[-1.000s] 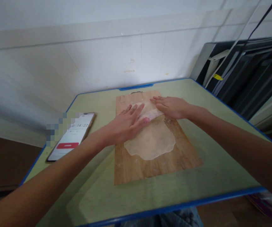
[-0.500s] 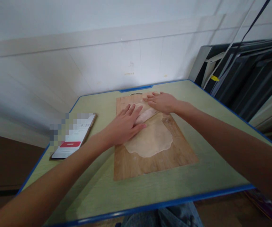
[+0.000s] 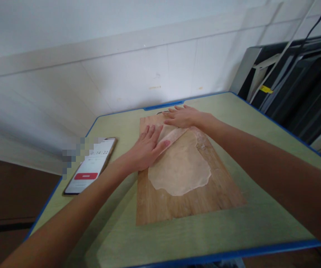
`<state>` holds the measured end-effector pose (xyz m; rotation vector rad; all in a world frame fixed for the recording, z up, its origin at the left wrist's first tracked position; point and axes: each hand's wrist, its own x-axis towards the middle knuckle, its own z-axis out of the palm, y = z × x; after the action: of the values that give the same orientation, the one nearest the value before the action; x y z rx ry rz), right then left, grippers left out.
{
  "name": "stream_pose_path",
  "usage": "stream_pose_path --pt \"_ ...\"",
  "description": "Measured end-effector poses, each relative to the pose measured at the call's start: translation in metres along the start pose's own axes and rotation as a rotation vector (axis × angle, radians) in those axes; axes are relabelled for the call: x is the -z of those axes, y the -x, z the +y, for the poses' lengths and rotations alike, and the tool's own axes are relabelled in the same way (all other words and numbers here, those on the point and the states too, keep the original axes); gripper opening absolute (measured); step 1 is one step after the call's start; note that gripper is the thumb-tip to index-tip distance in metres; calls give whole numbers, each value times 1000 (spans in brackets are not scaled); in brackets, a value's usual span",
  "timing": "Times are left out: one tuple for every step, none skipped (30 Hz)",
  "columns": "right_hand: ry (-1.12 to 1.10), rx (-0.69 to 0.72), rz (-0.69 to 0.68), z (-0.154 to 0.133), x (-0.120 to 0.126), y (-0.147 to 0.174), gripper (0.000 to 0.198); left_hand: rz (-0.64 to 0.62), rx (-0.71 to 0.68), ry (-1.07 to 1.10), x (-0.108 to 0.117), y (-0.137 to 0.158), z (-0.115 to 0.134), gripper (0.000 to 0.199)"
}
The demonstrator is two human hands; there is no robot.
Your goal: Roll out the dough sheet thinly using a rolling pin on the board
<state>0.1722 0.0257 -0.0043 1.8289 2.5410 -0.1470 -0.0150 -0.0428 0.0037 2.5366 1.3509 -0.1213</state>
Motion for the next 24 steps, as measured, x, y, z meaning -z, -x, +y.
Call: stream_pose_path --pt "2 2 -3 0 0 1 60 -2 3 34 -1 1 1 72" --pt "4 6 -4 0 0 3 59 -4 4 72 -2 3 3 71" --pt "7 12 -5 -1 1 5 59 0 3 110 -3 4 4 71" --pt "10 20 -5 -1 1 6 59 9 2 144 -4 5 6 71" --pt "12 28 -4 -1 1 8 59 23 1 174 -5 7 8 71" --pt "15 35 -4 -1 2 10 59 36 5 198 -6 8 10 72" --pt "17 41 -4 -1 2 11 59 47 12 219 -6 9 12 73" --pt "18 46 -5 -2 3 12 59 57 17 239 -7 11 14 74" --pt "18 50 -5 -2 3 13 59 67 19 257 -8 12 17 74" --pt "16 55 -5 -2 3 14 58 75 17 274 -9 13 19 74" --pt "14 59 -5 -2 4 14 58 84 9 291 -10 14 21 74" --pt "10 63 -5 -2 4 15 58 97 -2 307 -12 16 23 73" --pt "6 66 -5 -2 4 15 58 110 -15 321 -13 17 24 72" --pt "2 68 -5 -2 4 15 58 123 -26 332 -15 18 26 72" --pt "-2 70 -5 -2 4 16 58 135 -34 342 -17 18 27 71" --pt "-6 72 -4 -2 4 16 57 146 -43 352 -18 19 28 70" --pt "-11 74 -1 -2 4 17 57 156 -52 364 -19 20 29 70" --pt "-16 76 4 -2 4 18 56 164 -58 376 -20 20 31 69" --pt "-20 78 10 -2 4 18 56 170 -64 386 -21 21 32 68" --pt "-25 80 16 -2 4 19 55 174 -68 394 -22 21 33 67" --pt "-30 82 23 -3 4 20 55 175 -71 400 -22 22 35 67" --pt "-34 85 29 -3 4 20 54 176 -73 406 -23 22 36 67" --pt "-38 89 33 -3 4 21 54 178 -74 410 -23 22 37 66" --pt "-42 92 37 -4 4 21 53 181 -76 415 -24 23 38 66"
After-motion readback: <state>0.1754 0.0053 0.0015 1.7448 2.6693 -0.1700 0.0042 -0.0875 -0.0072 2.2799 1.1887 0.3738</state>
